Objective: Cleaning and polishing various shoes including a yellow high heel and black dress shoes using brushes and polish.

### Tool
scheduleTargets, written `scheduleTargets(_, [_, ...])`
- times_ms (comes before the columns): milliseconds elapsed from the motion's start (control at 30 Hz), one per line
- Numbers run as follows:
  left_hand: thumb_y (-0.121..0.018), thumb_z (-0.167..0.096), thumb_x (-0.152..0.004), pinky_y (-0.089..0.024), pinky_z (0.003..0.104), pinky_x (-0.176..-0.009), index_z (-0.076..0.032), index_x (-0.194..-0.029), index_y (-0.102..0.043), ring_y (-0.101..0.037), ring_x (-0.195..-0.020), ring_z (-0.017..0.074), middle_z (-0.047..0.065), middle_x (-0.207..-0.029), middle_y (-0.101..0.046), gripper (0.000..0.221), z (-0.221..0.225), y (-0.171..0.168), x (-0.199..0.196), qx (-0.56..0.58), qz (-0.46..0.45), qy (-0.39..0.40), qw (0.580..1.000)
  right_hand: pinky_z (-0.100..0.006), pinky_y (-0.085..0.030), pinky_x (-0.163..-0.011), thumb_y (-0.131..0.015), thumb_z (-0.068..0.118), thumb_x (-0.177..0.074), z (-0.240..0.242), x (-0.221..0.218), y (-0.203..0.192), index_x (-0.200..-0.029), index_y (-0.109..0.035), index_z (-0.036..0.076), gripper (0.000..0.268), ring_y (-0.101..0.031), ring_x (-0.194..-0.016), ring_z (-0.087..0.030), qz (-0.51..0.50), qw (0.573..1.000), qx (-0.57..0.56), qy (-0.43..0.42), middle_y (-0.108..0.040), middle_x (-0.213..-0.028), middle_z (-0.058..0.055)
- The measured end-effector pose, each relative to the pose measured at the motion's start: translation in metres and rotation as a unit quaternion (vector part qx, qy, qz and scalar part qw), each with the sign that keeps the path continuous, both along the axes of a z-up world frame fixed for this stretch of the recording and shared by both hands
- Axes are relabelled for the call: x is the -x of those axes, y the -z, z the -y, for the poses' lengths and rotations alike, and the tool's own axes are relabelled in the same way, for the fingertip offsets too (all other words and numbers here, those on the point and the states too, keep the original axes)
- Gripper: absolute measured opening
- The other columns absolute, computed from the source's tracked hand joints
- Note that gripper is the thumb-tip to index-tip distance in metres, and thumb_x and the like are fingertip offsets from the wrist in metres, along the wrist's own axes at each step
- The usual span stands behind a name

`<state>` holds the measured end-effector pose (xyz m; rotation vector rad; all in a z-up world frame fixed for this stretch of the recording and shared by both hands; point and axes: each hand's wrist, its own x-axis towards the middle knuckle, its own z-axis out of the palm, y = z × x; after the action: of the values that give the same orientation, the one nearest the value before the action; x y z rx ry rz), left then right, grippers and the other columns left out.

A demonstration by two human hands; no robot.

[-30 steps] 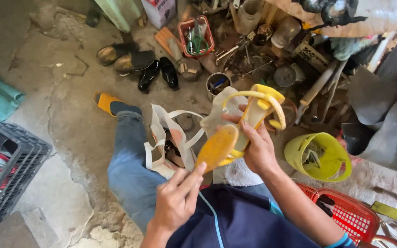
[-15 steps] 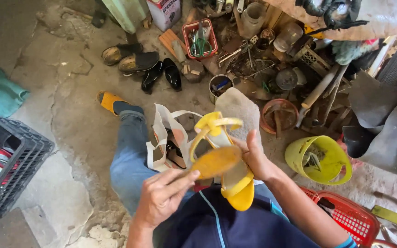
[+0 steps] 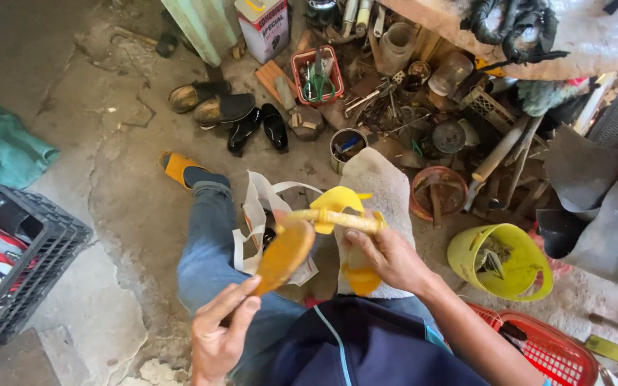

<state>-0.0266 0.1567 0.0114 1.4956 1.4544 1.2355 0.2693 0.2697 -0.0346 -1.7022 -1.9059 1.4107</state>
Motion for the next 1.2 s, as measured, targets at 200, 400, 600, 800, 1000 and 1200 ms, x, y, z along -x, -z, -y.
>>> scheduleTargets(200, [-0.070, -0.006, -0.092, -0.048, 0.026, -0.060, -0.009, -0.121, -0.072, -0.059, -0.064, 0.0139, 0.009, -0.090, -0.074, 0.030, -0.001, -0.012, -0.028, -0.110, 0.075, -0.009, 0.991, -0.048, -0.049, -0.082, -0.047, 0.019, -0.102, -0.001, 0.012, -0.014, -0.137, -0.054, 0.015, 0.036, -0.062, -0.102, -0.037, -0.079, 0.966, -0.244, -0.021, -0.069, -0.124, -0.012])
scheduleTargets(400, [-0.064, 0.000, -0.100, -0.054, 0.025, -0.057, -0.008, -0.140, -0.059, -0.062, -0.069, 0.0114, 0.007, -0.086, -0.070, 0.041, -0.034, 0.001, -0.011, -0.143, -0.120, -0.015, 0.982, -0.041, -0.046, -0.074, -0.043, 0.010, -0.104, 0.000, 0.006, -0.025, -0.102, -0.057, 0.002, 0.016, -0.054, -0.080, -0.033, -0.018, 0.902, -0.423, -0.089, -0.060, -0.094, -0.012])
scheduleTargets(600, [-0.051, -0.008, -0.103, -0.053, 0.032, -0.074, -0.009, -0.072, -0.056, -0.062, -0.070, 0.0201, 0.006, -0.076, -0.064, 0.031, -0.047, -0.013, -0.044, -0.141, -0.067, 0.022, 0.988, -0.045, -0.050, -0.074, -0.054, 0.016, -0.103, -0.008, -0.015, -0.013, -0.114, -0.062, 0.000, 0.021, -0.061, -0.084, -0.036, 0.056, 0.855, -0.507, -0.092, -0.067, -0.099, -0.015])
scheduleTargets(800, [-0.077, -0.028, -0.089, -0.065, 0.042, -0.073, -0.011, -0.135, -0.068, -0.072, -0.085, 0.0216, 0.021, -0.096, -0.077, 0.050, -0.077, 0.030, -0.080, 0.186, 0.153, -0.045, 0.969, -0.043, -0.053, -0.100, -0.056, 0.017, -0.106, 0.001, -0.069, -0.004, -0.132, -0.055, 0.003, 0.030, -0.066, -0.113, -0.028, -0.176, 0.932, -0.232, 0.216, -0.066, -0.123, -0.019])
scheduleTargets(1000, [-0.062, -0.029, -0.100, -0.054, 0.028, -0.045, 0.006, -0.125, -0.053, -0.067, -0.045, 0.0194, 0.017, -0.066, -0.071, 0.044, -0.069, 0.141, -0.166, 0.383, 0.260, 0.074, 0.883, -0.048, -0.066, -0.074, -0.049, 0.015, -0.111, 0.000, -0.023, -0.085, -0.120, -0.052, -0.002, 0.019, -0.075, -0.079, -0.028, -0.333, 0.856, -0.132, 0.372, -0.069, -0.094, -0.025])
scheduleTargets(1200, [-0.052, -0.062, -0.083, -0.059, 0.049, -0.072, -0.013, -0.093, -0.074, -0.076, -0.078, 0.0364, 0.011, -0.070, -0.072, 0.054, -0.088, 0.099, -0.168, 0.331, -0.243, 0.225, 0.883, -0.045, -0.067, -0.058, -0.060, 0.016, -0.100, 0.007, 0.013, -0.045, -0.099, -0.061, -0.003, 0.019, -0.077, -0.064, -0.025, -0.417, 0.847, -0.010, 0.330, -0.073, -0.079, -0.021])
